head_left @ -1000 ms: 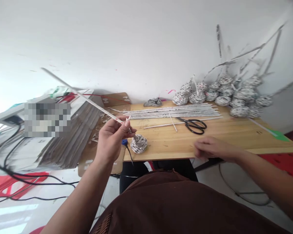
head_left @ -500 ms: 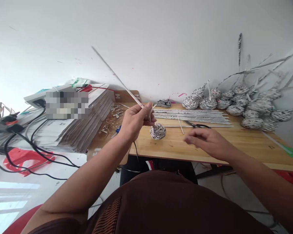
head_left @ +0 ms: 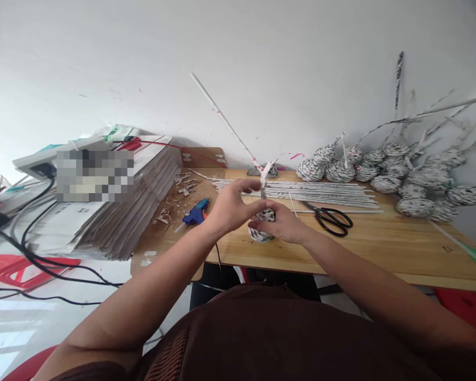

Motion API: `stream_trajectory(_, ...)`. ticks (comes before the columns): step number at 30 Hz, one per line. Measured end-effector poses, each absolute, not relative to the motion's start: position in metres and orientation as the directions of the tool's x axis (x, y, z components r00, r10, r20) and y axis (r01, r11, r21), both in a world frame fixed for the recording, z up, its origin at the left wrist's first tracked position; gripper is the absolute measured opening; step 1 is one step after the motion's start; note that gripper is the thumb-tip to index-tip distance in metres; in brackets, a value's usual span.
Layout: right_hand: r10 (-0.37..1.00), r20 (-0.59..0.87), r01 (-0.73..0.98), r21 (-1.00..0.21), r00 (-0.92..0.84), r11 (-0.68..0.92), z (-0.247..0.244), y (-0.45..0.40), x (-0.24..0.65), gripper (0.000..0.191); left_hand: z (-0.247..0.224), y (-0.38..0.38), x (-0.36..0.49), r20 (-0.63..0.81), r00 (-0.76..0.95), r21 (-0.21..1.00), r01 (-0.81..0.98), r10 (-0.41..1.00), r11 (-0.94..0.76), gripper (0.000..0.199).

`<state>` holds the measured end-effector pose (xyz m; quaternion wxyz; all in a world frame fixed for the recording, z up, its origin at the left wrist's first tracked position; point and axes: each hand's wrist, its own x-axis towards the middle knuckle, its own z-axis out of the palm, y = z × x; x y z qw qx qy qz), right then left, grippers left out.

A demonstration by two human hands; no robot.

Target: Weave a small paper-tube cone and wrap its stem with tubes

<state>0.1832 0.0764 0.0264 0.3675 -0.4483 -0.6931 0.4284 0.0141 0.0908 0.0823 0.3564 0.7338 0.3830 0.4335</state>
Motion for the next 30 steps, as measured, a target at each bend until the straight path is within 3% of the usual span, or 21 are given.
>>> stream_trajectory(3, 0.933, 0.157, 0.382, -0.881, -0.325, 0.281, 0.026, 0.080, 0.180, 0.034, 0.068, 0.094, 0.012, 0.366, 0.400, 0.670, 0.513, 0.840, -0.536, 0.007)
stream_trajectory(6, 0.944, 0.121, 0.492, -0.829, -0.307, 0.266, 0.024, 0.084, 0.175, 0.021, 0.068, 0.096, 0.015, 0.368, 0.470, 0.468, 0.652, 0.802, -0.597, 0.016)
stream_trajectory(8, 0.952, 0.119, 0.537, -0.803, -0.281, 0.259, 0.021, 0.087, 0.173, 0.017, 0.071, 0.098, 0.017, 0.360, 0.483, 0.412, 0.686, 0.798, -0.600, 0.018)
stream_trajectory(14, 0.951, 0.066, 0.538, -0.812, -0.302, 0.227, 0.021, 0.088, 0.180, 0.020, 0.062, 0.108, 0.018, 0.331, 0.379, 0.766, 0.426, 0.864, -0.480, 0.019)
stream_trajectory(19, 0.939, 0.057, 0.541, -0.805, -0.339, 0.244, 0.021, 0.087, 0.183, 0.017, 0.054, 0.111, 0.024, 0.325, 0.305, 0.802, 0.412, 0.895, -0.432, 0.027)
stream_trajectory(21, 0.936, 0.042, 0.508, -0.831, -0.350, 0.227, 0.019, 0.087, 0.184, 0.018, 0.057, 0.112, 0.027, 0.294, 0.296, 0.871, 0.310, 0.909, -0.382, 0.023)
stream_trajectory(24, 0.936, 0.042, 0.469, -0.857, -0.349, 0.213, 0.015, 0.088, 0.185, 0.023, 0.067, 0.112, 0.031, 0.223, 0.266, 0.955, 0.134, 0.938, -0.265, 0.034)
stream_trajectory(30, 0.922, 0.082, 0.445, -0.857, -0.379, 0.259, 0.013, 0.085, 0.190, 0.031, 0.083, 0.103, 0.039, 0.174, 0.235, 0.985, -0.049, 0.956, -0.168, 0.033)
